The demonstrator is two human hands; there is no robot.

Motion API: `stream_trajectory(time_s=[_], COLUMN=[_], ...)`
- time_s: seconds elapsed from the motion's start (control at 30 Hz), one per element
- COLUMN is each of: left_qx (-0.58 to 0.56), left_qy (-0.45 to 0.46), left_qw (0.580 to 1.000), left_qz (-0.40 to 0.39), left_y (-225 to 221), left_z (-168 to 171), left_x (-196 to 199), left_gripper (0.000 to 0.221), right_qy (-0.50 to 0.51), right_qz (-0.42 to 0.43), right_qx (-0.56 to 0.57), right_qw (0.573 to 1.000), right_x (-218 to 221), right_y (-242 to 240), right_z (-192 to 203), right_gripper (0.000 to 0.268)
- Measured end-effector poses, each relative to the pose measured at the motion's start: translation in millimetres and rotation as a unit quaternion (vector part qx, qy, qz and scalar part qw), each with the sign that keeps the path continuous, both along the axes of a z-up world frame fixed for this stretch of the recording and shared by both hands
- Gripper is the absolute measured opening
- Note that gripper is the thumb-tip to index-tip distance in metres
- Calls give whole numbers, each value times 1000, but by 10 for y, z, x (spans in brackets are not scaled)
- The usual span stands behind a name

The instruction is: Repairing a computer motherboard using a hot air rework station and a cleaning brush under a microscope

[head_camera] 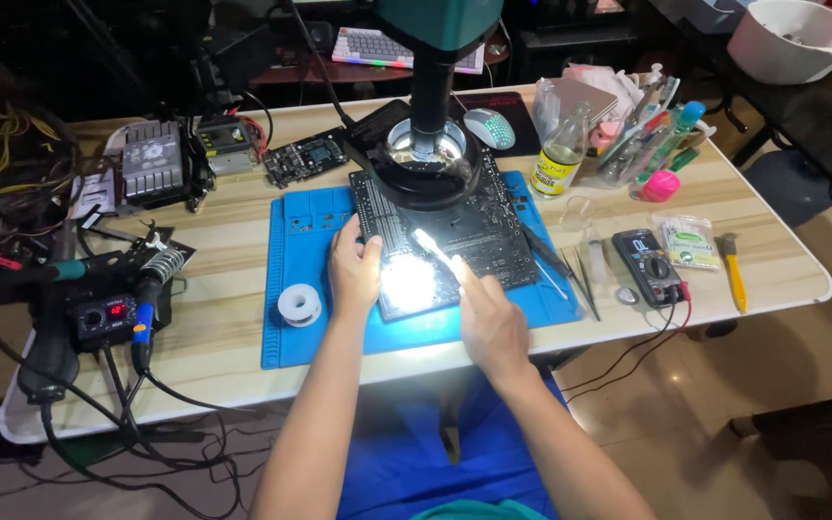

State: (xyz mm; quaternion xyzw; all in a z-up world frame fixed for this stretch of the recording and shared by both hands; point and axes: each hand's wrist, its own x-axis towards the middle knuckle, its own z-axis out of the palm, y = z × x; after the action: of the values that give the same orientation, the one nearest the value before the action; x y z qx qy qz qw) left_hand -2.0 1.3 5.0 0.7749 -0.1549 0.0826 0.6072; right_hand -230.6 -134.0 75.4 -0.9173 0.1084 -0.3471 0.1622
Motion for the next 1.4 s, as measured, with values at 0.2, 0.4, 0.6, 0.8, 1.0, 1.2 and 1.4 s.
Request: stream_trajectory(time_s=[0.2, 0.4, 0.6, 0.8, 1.0, 1.2, 1.4], left_qx=[7, 19, 23, 30, 30, 33, 38], left_qy=[14, 22, 23, 25, 28, 30, 31], left_qw=[1000, 1000, 999, 999, 999, 999, 999], left_qz=[-8, -7, -8, -7, -5, -1, 1], left_y=[4, 9, 12, 30, 17, 10, -10], left_z=[28, 90, 84, 131, 123, 83, 79], left_x=[-1, -35, -17, -36, -50, -30, -33], left_gripper=[61, 61, 61, 61, 61, 62, 62], right_qy=[0, 1, 8, 5, 5, 4, -1], right_qz=[4, 8, 4, 9, 11, 14, 7], right_qx=[-5, -8, -8, -1, -1, -6, -12], right_qw=[1000, 1000, 1000, 1000, 1000, 1000, 1000], right_x=[-11, -14, -4, -10, -11, -26, -29], right_y=[7, -5, -23, -4, 5, 20, 29], right_z=[22, 6, -39, -6, 20, 58, 49], right_gripper=[30, 29, 30, 30, 27, 20, 18])
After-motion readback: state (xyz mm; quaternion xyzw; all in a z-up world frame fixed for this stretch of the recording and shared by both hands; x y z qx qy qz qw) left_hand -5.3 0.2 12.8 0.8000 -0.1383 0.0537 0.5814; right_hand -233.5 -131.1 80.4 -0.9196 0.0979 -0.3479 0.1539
